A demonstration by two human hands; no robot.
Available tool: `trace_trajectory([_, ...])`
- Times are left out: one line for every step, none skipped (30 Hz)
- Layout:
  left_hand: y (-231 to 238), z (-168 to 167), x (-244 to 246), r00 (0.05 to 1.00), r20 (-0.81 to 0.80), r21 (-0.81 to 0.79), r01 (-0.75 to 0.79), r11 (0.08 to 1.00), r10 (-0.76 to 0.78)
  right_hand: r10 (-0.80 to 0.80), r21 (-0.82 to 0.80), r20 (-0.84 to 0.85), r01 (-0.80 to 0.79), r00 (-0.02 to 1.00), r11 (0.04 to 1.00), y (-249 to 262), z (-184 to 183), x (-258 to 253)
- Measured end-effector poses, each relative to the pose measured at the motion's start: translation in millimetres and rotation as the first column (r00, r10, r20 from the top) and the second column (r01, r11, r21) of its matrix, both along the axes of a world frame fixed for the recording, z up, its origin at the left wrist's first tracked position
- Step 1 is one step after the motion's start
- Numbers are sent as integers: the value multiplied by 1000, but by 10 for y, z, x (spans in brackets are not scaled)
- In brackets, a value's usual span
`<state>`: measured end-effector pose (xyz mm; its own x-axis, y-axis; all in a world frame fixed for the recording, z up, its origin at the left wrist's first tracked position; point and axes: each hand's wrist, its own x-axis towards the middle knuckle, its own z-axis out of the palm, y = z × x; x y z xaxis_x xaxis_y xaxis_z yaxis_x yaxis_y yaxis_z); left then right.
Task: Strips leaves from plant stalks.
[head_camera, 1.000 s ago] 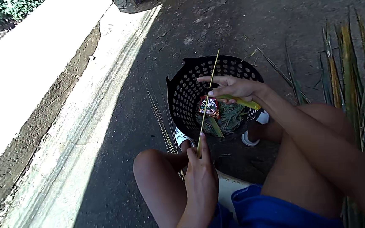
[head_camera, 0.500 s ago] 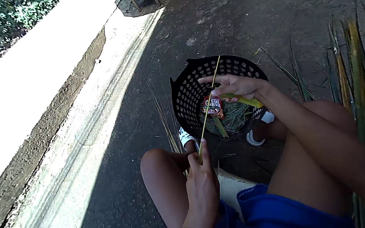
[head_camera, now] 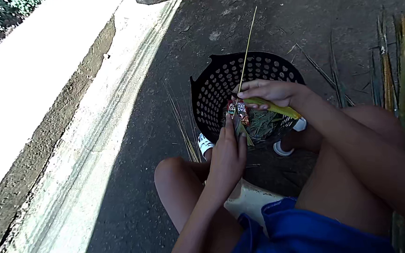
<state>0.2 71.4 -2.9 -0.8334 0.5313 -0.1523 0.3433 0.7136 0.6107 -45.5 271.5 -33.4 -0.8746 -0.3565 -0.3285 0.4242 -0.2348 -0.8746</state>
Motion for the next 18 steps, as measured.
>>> trace_trajectory([-12,30,-25,998,64,3,13,1000,-14,-94,30,-6,94,996,995,106,35,-53])
trace_trajectory([-16,43,-38,996,90,3,22,1000,-22,-188,45,-19,189,982,981,220,70,-95])
trace_trajectory([-4,46,-44,996,84,-6,22,1000,-22,-252,35,-43,254,967,967,311,93,-111])
trace_trajectory([22,44,-53,999,44,-23,15,1000,-14,-262,1,-68,263,963,965,354,100,-89])
trace_trajectory([66,52,-73,1000,3,-43,-1,999,1,-203,-36,-88,200,975,979,347,94,-43])
trace_trajectory([121,71,-104,999,-29,-69,-24,997,22,-98,-58,-97,93,990,994,301,81,13])
trace_trajectory([170,89,-138,998,-42,-108,-47,993,43,20,-76,-101,-27,995,997,224,45,68])
trace_trajectory([209,95,-163,996,-54,-147,-71,987,64,128,-88,-102,-137,986,987,134,-2,116])
trace_trajectory([235,89,-173,995,-64,-182,-90,979,80,229,-74,-97,-236,969,969,68,-41,135])
trace_trajectory([244,63,-169,993,-85,-197,-101,975,86,281,-44,-90,-286,955,957,13,-72,131])
trace_trajectory([242,30,-161,991,-101,-202,-107,973,88,279,-18,-73,-281,958,960,-22,-93,115])
trace_trajectory([234,3,-155,991,-99,-213,-108,971,89,244,-1,-49,-244,969,970,-42,-102,96])
trace_trajectory([229,-13,-160,993,-83,-231,-105,967,88,195,20,-18,-195,981,981,-56,-102,67])
trace_trajectory([227,-27,-171,994,-63,-249,-101,963,88,147,46,24,-148,989,988,-51,-83,21])
trace_trajectory([228,-38,-178,995,-41,-262,-95,960,87,101,77,58,-106,993,991,-31,-66,-31])
trace_trajectory([228,-46,-180,996,-21,-269,-87,959,85,62,108,78,-70,995,992,-8,-63,-79])
trace_trajectory([226,-50,-182,997,-3,-275,-80,958,82,35,137,88,-47,996,990,9,-67,-115])
trace_trajectory([224,-53,-184,997,7,-279,-75,957,80,19,164,93,-34,996,986,23,-73,-146])
